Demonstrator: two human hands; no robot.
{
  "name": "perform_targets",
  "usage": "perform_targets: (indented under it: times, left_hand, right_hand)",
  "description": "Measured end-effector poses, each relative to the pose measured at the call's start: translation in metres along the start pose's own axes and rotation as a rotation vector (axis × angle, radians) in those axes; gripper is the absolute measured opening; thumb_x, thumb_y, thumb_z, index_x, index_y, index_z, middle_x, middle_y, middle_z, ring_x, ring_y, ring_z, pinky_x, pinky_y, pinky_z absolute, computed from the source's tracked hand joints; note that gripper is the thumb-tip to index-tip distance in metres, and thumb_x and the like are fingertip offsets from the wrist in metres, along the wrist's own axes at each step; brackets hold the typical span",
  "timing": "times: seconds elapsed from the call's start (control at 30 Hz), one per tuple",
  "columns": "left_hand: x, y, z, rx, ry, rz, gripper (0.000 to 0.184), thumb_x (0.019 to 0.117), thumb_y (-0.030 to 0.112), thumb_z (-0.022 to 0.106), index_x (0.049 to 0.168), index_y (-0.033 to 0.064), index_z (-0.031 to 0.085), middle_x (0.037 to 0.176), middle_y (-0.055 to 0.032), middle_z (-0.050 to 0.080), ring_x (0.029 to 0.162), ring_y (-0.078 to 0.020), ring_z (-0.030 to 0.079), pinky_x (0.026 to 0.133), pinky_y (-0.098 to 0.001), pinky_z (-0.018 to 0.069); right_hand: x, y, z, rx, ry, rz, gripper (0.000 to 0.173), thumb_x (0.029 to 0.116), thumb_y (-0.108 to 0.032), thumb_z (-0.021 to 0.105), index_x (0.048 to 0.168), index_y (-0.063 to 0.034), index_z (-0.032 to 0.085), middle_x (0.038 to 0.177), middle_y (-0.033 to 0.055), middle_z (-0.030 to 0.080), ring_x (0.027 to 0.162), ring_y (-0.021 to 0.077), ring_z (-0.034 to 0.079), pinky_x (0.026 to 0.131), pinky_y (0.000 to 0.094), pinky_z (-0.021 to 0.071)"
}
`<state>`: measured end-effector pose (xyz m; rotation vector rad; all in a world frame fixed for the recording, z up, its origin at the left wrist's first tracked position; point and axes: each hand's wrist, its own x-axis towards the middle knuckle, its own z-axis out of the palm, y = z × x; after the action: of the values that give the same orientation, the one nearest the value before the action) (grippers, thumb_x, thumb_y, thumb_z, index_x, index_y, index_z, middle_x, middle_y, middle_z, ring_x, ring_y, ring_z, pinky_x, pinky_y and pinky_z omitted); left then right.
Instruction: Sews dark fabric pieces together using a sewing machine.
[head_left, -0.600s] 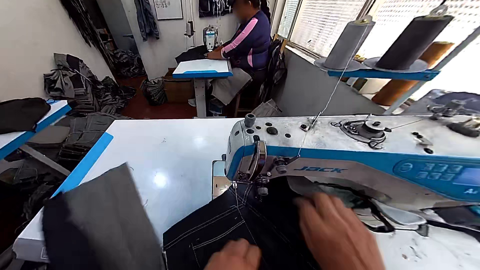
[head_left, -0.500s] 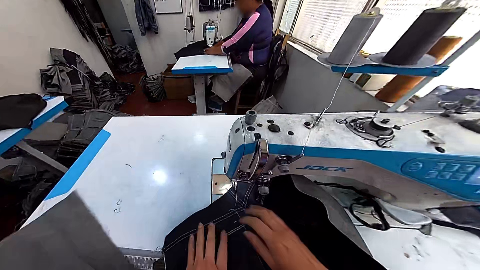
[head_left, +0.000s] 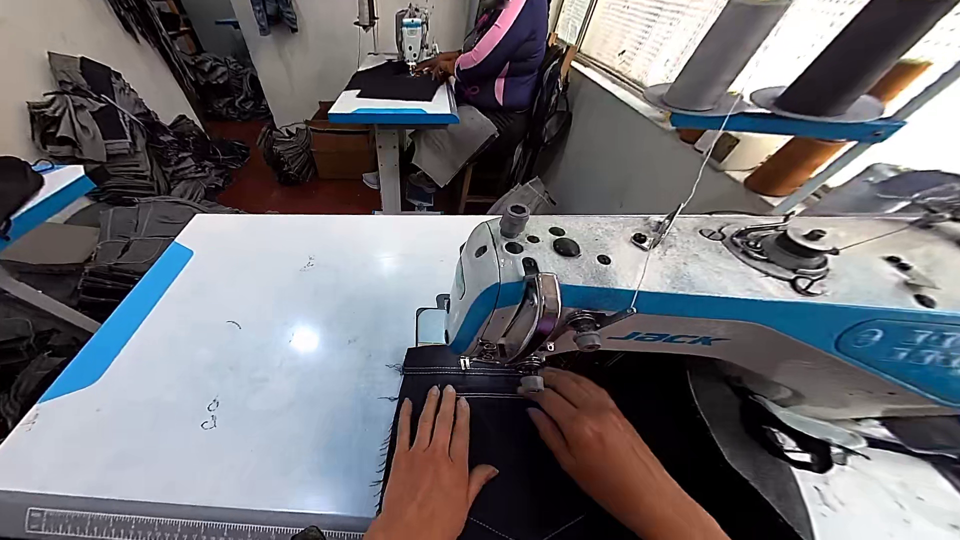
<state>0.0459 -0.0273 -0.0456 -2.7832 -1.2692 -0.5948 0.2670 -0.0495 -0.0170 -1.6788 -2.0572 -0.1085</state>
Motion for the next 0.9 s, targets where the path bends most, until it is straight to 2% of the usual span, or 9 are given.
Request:
perform_targets:
  times: [0.07, 0.13, 0.27, 0.37, 0.47, 0.57, 0.73, 0.87, 0.9]
  left_hand:
    - [-0.006, 0.004, 0.003, 0.022, 0.010, -0.006, 0.079, 0.0949, 0.064, 0.047, 0.140, 0.0013, 0.060, 0.147, -0.0180, 0.057, 0.136, -0.0382, 0.055, 0.106, -0.0671, 0.0409]
    - [-0.012, 0.006, 0.004, -0.014, 0.040, -0.020, 0.081, 0.0938, 0.067, 0.046, 0.136, 0.0001, 0.062, 0.146, -0.0186, 0.057, 0.136, -0.0384, 0.055, 0.107, -0.0667, 0.0408]
    - [-0.016, 0.001, 0.001, -0.211, 0.080, -0.036, 0.071, 0.0946, 0.059, 0.054, 0.121, -0.0059, 0.065, 0.142, -0.0252, 0.059, 0.135, -0.0417, 0.055, 0.109, -0.0642, 0.0400]
    - [-0.016, 0.000, 0.000, -0.225, 0.092, -0.013, 0.062, 0.0945, 0.052, 0.059, 0.117, -0.0060, 0.067, 0.136, -0.0261, 0.062, 0.133, -0.0453, 0.055, 0.107, -0.0665, 0.0417]
    - [-0.015, 0.001, 0.001, -0.165, 0.091, 0.001, 0.062, 0.0929, 0.052, 0.060, 0.115, -0.0050, 0.069, 0.133, -0.0241, 0.064, 0.131, -0.0457, 0.056, 0.104, -0.0668, 0.0432]
    - [-0.015, 0.004, 0.000, -0.128, 0.067, -0.005, 0.062, 0.0928, 0.053, 0.059, 0.115, -0.0045, 0.069, 0.138, -0.0238, 0.062, 0.133, -0.0435, 0.056, 0.105, -0.0660, 0.0424]
    - [-0.016, 0.006, 0.000, -0.070, 0.054, -0.014, 0.062, 0.0937, 0.054, 0.057, 0.116, -0.0022, 0.069, 0.141, -0.0212, 0.061, 0.135, -0.0407, 0.055, 0.106, -0.0662, 0.0408]
    - [-0.014, 0.005, 0.000, 0.000, 0.036, 0.003, 0.062, 0.0950, 0.058, 0.051, 0.115, 0.0016, 0.071, 0.144, -0.0193, 0.059, 0.135, -0.0390, 0.055, 0.105, -0.0665, 0.0407]
    - [-0.014, 0.004, 0.001, 0.023, 0.038, 0.010, 0.063, 0.0954, 0.059, 0.049, 0.115, 0.0030, 0.071, 0.144, -0.0184, 0.059, 0.135, -0.0380, 0.056, 0.104, -0.0658, 0.0416]
  right_hand:
    - [0.017, -0.018, 0.009, 0.163, -0.051, -0.002, 0.032, 0.1000, -0.031, 0.057, 0.113, -0.0088, 0.076, 0.113, 0.0092, 0.075, 0.108, 0.0294, 0.071, 0.094, 0.0495, 0.0565]
    - [0.032, -0.028, 0.016, 0.273, -0.218, 0.065, 0.038, 0.0994, -0.037, 0.062, 0.119, -0.0055, 0.073, 0.113, 0.0136, 0.073, 0.109, 0.0337, 0.069, 0.096, 0.0547, 0.0523]
    - [0.054, -0.034, 0.012, 0.319, -0.494, 0.175, 0.038, 0.0989, -0.034, 0.066, 0.119, -0.0027, 0.069, 0.110, 0.0161, 0.071, 0.105, 0.0337, 0.065, 0.102, 0.0557, 0.0423]
    - [0.059, -0.034, 0.011, 0.403, -0.552, 0.276, 0.035, 0.0985, -0.035, 0.067, 0.116, -0.0054, 0.071, 0.105, 0.0125, 0.070, 0.099, 0.0270, 0.063, 0.096, 0.0501, 0.0420]
    - [0.058, -0.035, 0.015, 0.451, -0.498, 0.332, 0.031, 0.0992, -0.036, 0.065, 0.115, -0.0100, 0.073, 0.103, 0.0076, 0.071, 0.097, 0.0225, 0.063, 0.096, 0.0492, 0.0425]
    - [0.053, -0.034, 0.022, 0.439, -0.413, 0.307, 0.027, 0.0998, -0.035, 0.063, 0.105, -0.0110, 0.076, 0.098, 0.0038, 0.073, 0.098, 0.0193, 0.065, 0.098, 0.0493, 0.0431]
    - [0.051, -0.044, 0.024, 0.195, -0.390, 0.210, 0.039, 0.1032, -0.035, 0.054, 0.092, -0.0032, 0.072, 0.084, 0.0111, 0.067, 0.089, 0.0284, 0.066, 0.091, 0.0500, 0.0434]
    - [0.039, -0.050, 0.049, -0.067, -0.057, 0.109, 0.034, 0.0982, -0.033, 0.054, 0.082, -0.0072, 0.070, 0.076, 0.0090, 0.066, 0.080, 0.0292, 0.070, 0.082, 0.0488, 0.0519]
    - [0.034, -0.051, 0.055, -0.119, 0.027, 0.085, 0.030, 0.0972, -0.032, 0.056, 0.086, -0.0076, 0.070, 0.079, 0.0097, 0.067, 0.082, 0.0308, 0.070, 0.082, 0.0506, 0.0528]
